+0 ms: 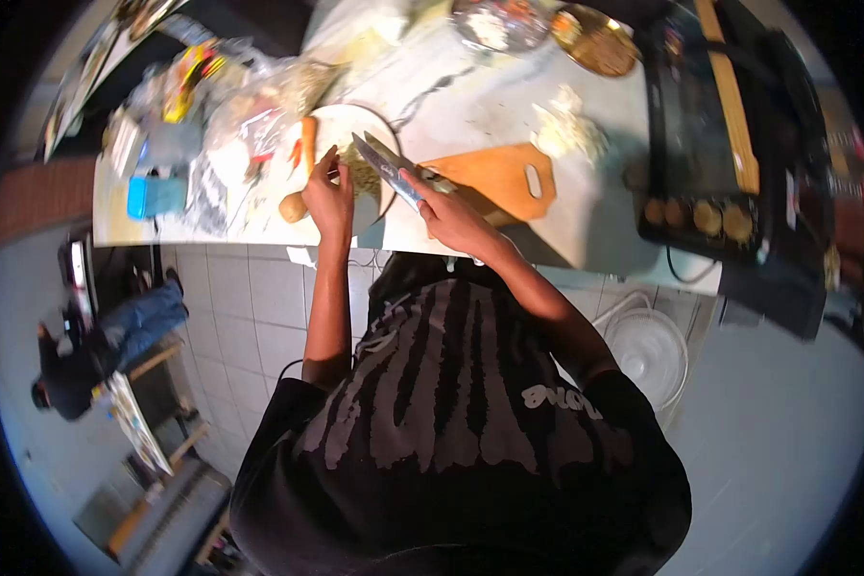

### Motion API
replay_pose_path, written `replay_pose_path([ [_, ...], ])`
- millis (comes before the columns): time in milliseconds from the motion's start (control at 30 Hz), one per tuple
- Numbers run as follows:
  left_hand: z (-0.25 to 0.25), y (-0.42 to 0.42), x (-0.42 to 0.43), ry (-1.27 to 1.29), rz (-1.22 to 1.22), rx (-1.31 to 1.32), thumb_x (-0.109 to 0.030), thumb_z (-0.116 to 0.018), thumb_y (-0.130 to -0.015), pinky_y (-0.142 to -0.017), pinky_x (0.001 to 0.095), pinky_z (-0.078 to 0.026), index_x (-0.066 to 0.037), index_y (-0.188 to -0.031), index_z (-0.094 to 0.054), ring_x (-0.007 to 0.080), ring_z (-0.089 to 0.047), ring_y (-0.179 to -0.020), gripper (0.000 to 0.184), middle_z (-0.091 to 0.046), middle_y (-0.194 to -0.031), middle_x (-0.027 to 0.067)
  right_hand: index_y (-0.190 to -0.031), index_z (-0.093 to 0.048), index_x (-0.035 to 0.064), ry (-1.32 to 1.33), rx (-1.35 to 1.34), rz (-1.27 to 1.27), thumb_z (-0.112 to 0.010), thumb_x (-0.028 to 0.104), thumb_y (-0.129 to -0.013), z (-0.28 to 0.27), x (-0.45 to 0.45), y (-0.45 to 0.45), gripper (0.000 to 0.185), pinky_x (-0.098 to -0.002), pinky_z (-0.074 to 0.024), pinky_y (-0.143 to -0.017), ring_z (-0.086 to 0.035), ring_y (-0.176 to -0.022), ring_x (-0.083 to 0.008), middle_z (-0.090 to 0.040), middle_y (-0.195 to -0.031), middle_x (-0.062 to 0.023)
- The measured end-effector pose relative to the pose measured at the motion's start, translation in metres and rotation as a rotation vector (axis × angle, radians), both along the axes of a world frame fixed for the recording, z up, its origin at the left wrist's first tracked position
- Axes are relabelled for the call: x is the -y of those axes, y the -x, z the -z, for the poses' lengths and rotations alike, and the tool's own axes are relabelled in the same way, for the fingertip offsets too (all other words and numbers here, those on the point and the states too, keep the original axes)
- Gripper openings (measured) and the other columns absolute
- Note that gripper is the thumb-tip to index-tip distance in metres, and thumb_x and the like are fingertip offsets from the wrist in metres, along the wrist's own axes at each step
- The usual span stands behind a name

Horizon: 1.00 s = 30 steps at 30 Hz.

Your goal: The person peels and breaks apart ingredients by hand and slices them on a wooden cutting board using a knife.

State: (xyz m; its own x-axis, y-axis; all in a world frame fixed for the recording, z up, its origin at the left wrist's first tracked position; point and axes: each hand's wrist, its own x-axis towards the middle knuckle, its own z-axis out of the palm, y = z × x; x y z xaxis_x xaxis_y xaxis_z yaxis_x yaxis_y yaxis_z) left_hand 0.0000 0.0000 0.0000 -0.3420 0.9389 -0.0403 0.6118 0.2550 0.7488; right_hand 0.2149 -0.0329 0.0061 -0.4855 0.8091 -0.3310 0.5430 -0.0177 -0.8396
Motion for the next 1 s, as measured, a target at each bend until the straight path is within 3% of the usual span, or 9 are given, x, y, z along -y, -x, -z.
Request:
replay_pose_path([
  [67,0.005,-0.019,0.025,-0.187,0.069,-0.193,-0.022,-0.062,-0.097,-0.100,0.0424,-0.045,-0.006,-0.137,-0.059,0.0362,-0.058,-0.121,0.043,-0.062,-0.127,0.0251,-0.159,-0.024,0.0267,0.093,-0.026,-0.029,-0.046,0.018,-0.104,-0.004,-0.002,-0.011,0.060,-0.0407,-0.0473,-0.074,-0.056,-0.071,-0.0286,-0.061,-0.088,-0.0180],
  [167,0.006,0.012,0.027,-0.168,0.273,-0.628,-0.051,-0.053,-0.098,-0.117,0.0586,-0.020,-0.012,-0.152,-0.040,0.0461,-0.027,-0.143,0.067,-0.033,-0.155,0.0244,-0.157,-0.027,0.0220,0.036,-0.201,-0.106,-0.045,0.018,-0.101,0.004,-0.033,0.032,0.059,-0.0513,-0.0463,-0.082,-0.063,-0.090,-0.0457,-0.064,-0.099,-0.0314],
  [233,0.020,0.014,0.040,-0.133,0.226,-0.653,-0.056,-0.051,-0.097,-0.118,0.0616,-0.011,-0.012,-0.155,-0.036,0.0468,-0.022,-0.145,0.074,-0.028,-0.158,0.0244,-0.157,-0.027,0.0221,0.046,-0.185,-0.129,-0.045,0.017,-0.101,-0.003,-0.029,0.026,0.059,-0.0487,-0.0469,-0.081,-0.063,-0.087,-0.0437,-0.064,-0.098,-0.0304],
  [300,0.029,0.014,0.044,-0.102,-0.020,-0.723,-0.052,-0.050,-0.100,-0.117,0.0611,-0.015,-0.011,-0.153,-0.039,0.0487,-0.019,-0.145,0.068,-0.026,-0.159,0.0231,-0.158,-0.027,0.0196,0.080,-0.197,-0.085,-0.048,0.017,-0.101,-0.013,-0.025,0.007,0.060,-0.0429,-0.0480,-0.079,-0.063,-0.080,-0.0364,-0.063,-0.098,-0.0311],
  [367,0.013,0.002,0.044,-0.210,-0.073,-0.753,-0.044,-0.060,-0.097,-0.114,0.0583,-0.022,-0.007,-0.144,-0.051,0.0472,-0.029,-0.140,0.060,-0.038,-0.152,0.0225,-0.158,-0.025,0.0188,0.017,-0.182,-0.059,-0.051,0.013,-0.101,0.010,-0.021,-0.019,0.063,-0.0354,-0.0480,-0.072,-0.058,-0.071,-0.0250,-0.068,-0.097,-0.0207],
  [500,-0.002,-0.039,0.042,-0.229,0.158,-0.237,-0.021,-0.076,-0.086,-0.086,0.0400,-0.051,-0.004,-0.110,-0.072,0.0321,-0.064,-0.100,0.029,-0.068,-0.103,0.0161,-0.159,-0.025,0.0232,0.108,-0.563,0.492,-0.050,0.004,-0.101,0.026,-0.019,-0.075,0.067,-0.0205,-0.0354,-0.051,-0.039,-0.058,-0.0043,-0.050,-0.075,0.0066],
  [667,0.008,-0.081,0.031,-0.144,0.463,-0.188,-0.018,-0.077,-0.082,-0.089,0.0402,-0.052,-0.007,-0.109,-0.073,0.0321,-0.064,-0.102,0.029,-0.069,-0.105,0.0139,-0.161,-0.015,0.0269,0.217,-0.673,0.525,-0.048,0.004,-0.101,0.038,-0.010,-0.110,0.072,-0.0200,-0.0333,-0.045,-0.035,-0.052,-0.0033,-0.042,-0.071,0.0053],
  [833,0.011,-0.087,0.017,-0.109,0.531,-0.286,-0.017,-0.078,-0.082,-0.083,0.0360,-0.055,-0.005,-0.100,-0.076,0.0280,-0.070,-0.094,0.022,-0.072,-0.103,0.0125,-0.158,-0.031,0.0221,-0.022,-0.401,0.462,-0.059,0.008,-0.096,0.046,-0.012,-0.100,0.070,-0.0247,-0.0388,-0.051,-0.044,-0.056,-0.0061,-0.052,-0.070,0.0013],
  [1000,0.015,-0.098,-0.003,0.055,0.335,0.390,-0.007,-0.074,-0.085,-0.078,0.0272,-0.054,-0.001,-0.102,-0.074,0.0153,-0.070,-0.083,0.018,-0.074,-0.091,0.0087,-0.131,-0.057,0.0034,0.169,-0.491,0.507,-0.069,0.015,-0.093,0.056,-0.015,-0.106,0.041,-0.0257,-0.0445,-0.054,-0.052,-0.058,-0.0079,-0.057,-0.073,-0.0020],
])
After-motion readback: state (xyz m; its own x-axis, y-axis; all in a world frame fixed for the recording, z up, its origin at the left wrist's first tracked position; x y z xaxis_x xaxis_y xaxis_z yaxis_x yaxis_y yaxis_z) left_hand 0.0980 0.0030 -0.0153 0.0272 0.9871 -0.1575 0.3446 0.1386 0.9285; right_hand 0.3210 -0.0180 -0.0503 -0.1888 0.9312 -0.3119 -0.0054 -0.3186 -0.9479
